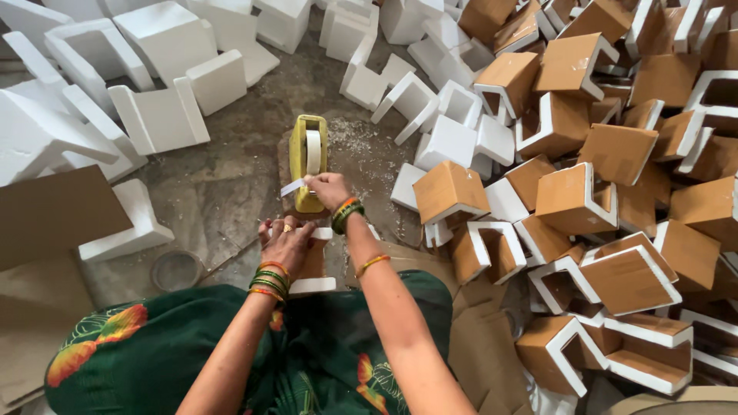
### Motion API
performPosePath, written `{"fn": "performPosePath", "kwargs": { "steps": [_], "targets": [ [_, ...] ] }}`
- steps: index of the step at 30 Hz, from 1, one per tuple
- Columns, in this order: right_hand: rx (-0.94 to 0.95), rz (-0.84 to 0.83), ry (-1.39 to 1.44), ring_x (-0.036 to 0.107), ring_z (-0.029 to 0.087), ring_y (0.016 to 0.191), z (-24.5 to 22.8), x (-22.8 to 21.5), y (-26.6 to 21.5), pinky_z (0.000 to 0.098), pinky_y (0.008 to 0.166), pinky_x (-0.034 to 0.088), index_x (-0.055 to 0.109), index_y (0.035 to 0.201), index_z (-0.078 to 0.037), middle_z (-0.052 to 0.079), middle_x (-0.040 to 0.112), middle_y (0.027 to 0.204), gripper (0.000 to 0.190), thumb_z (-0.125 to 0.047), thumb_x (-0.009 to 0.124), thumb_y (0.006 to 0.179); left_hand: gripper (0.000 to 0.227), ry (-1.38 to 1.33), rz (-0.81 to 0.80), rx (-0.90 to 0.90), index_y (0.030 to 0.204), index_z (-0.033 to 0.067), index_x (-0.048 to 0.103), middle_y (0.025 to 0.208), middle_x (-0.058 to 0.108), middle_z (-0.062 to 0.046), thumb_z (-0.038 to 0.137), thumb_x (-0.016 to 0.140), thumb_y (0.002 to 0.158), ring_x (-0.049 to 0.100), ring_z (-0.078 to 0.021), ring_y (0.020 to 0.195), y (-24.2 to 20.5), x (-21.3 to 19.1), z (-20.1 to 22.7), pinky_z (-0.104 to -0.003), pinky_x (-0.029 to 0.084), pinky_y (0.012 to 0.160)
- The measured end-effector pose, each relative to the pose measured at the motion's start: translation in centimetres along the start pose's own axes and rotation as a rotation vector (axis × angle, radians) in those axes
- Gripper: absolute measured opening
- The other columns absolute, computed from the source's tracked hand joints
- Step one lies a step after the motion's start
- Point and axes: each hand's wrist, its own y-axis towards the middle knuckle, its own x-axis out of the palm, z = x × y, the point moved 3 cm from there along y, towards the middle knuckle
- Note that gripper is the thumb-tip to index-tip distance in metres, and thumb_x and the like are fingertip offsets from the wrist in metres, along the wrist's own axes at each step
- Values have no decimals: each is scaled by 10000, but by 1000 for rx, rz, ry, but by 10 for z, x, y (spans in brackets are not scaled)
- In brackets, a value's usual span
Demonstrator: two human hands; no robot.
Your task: The person sits on the floor and assembles small cardboard boxes using white foam inserts. They place the foam pieces into the cardboard shells and secure them using a tape dispenser. The finished boxes are placed in a pile to the right.
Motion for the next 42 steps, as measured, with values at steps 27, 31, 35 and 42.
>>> {"fn": "performPosePath", "kwargs": {
  "steps": [27,31,35,42],
  "targets": [
    [-233,272,206,726,98,833,157,23,-124,252,743,599,682,1069,-27,12,750,919,256,-62,743,823,557,133,-52,-129,1162,177,629,1257,596,-63,416,823,698,495,-299,1262,13,10,7,-549,263,1103],
    [-9,367,328,591,75,681,135,1,-118,244,583,491,747,1082,-32,-23,694,822,247,-216,724,918,537,178,-60,-116,1148,200,635,1213,608,-50,385,827,682,511,-280,1220,16,17,2,-538,279,1071],
    [-86,139,313,550,60,711,73,-9,-69,241,614,465,782,1067,38,-20,706,822,350,-302,740,993,568,167,24,-118,1130,167,627,1171,617,-71,466,833,693,520,-295,1177,18,22,3,-533,287,1067],
    [326,-298,134,644,198,715,109,-4,-26,336,587,539,749,1071,13,70,734,846,288,-191,777,869,691,105,58,-107,1137,135,565,1130,616,-69,491,866,628,529,-281,1149,23,15,4,-531,295,1042]
  ]
}}
